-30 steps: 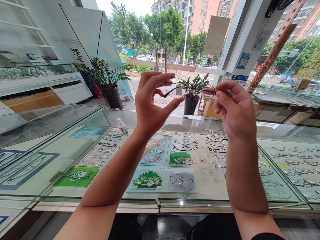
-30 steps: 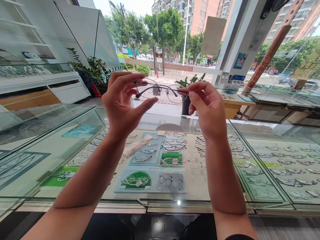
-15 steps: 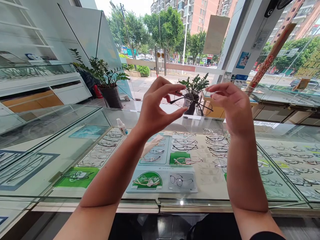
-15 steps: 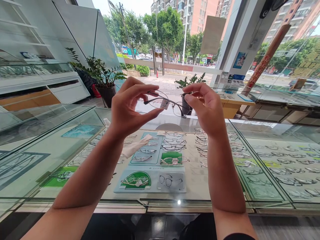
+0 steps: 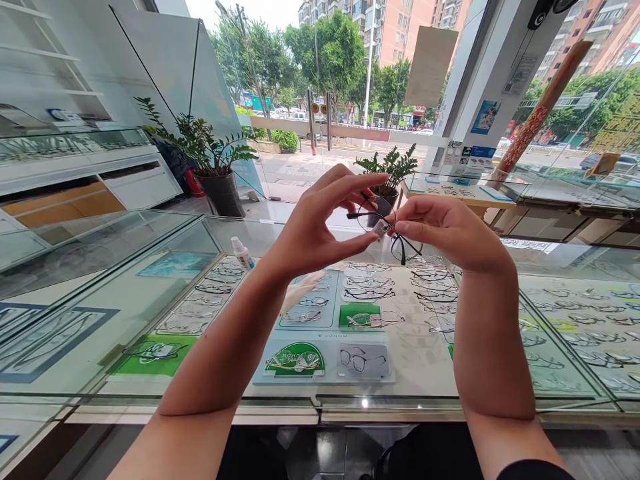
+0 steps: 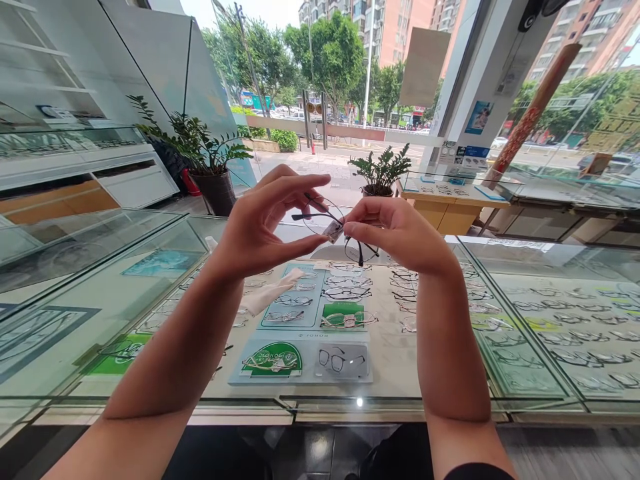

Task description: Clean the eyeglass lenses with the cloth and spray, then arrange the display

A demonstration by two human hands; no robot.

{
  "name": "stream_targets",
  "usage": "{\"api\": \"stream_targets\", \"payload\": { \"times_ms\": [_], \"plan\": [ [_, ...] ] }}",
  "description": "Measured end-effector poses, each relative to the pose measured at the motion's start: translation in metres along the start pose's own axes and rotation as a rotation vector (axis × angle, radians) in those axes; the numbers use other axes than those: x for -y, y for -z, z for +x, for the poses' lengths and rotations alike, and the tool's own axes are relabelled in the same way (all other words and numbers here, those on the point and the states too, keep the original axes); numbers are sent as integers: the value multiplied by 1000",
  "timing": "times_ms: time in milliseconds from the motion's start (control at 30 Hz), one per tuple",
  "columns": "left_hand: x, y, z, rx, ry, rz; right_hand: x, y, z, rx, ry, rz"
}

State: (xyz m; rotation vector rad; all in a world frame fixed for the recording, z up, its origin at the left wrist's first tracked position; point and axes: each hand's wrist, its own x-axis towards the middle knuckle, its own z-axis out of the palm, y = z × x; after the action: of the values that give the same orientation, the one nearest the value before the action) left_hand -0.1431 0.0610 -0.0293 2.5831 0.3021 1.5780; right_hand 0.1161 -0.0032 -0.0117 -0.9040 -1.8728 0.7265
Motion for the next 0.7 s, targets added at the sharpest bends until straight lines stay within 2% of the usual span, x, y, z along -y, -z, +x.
{"api": "stream_targets", "payload": {
  "times_ms": [133, 333, 400, 533, 600, 700],
  "plan": [
    [0, -1, -1, 2, -12, -24, 1, -1, 0, 2, 28, -9],
    [3, -5, -1, -19, 45, -74, -2, -6, 3, -48, 42, 6],
    [5, -5, 0, -82, 50, -12, -5, -8, 4, -106, 48, 19],
    [6, -6, 1, -301, 64, 124, -11, -16, 9, -252, 84, -22],
    [1, -7, 1, -271, 158, 100, -12, -22, 10, -340, 117, -81],
    [-8, -10, 1, -108, 346, -31, -10, -35, 10, -472, 156, -230]
  ]
}}
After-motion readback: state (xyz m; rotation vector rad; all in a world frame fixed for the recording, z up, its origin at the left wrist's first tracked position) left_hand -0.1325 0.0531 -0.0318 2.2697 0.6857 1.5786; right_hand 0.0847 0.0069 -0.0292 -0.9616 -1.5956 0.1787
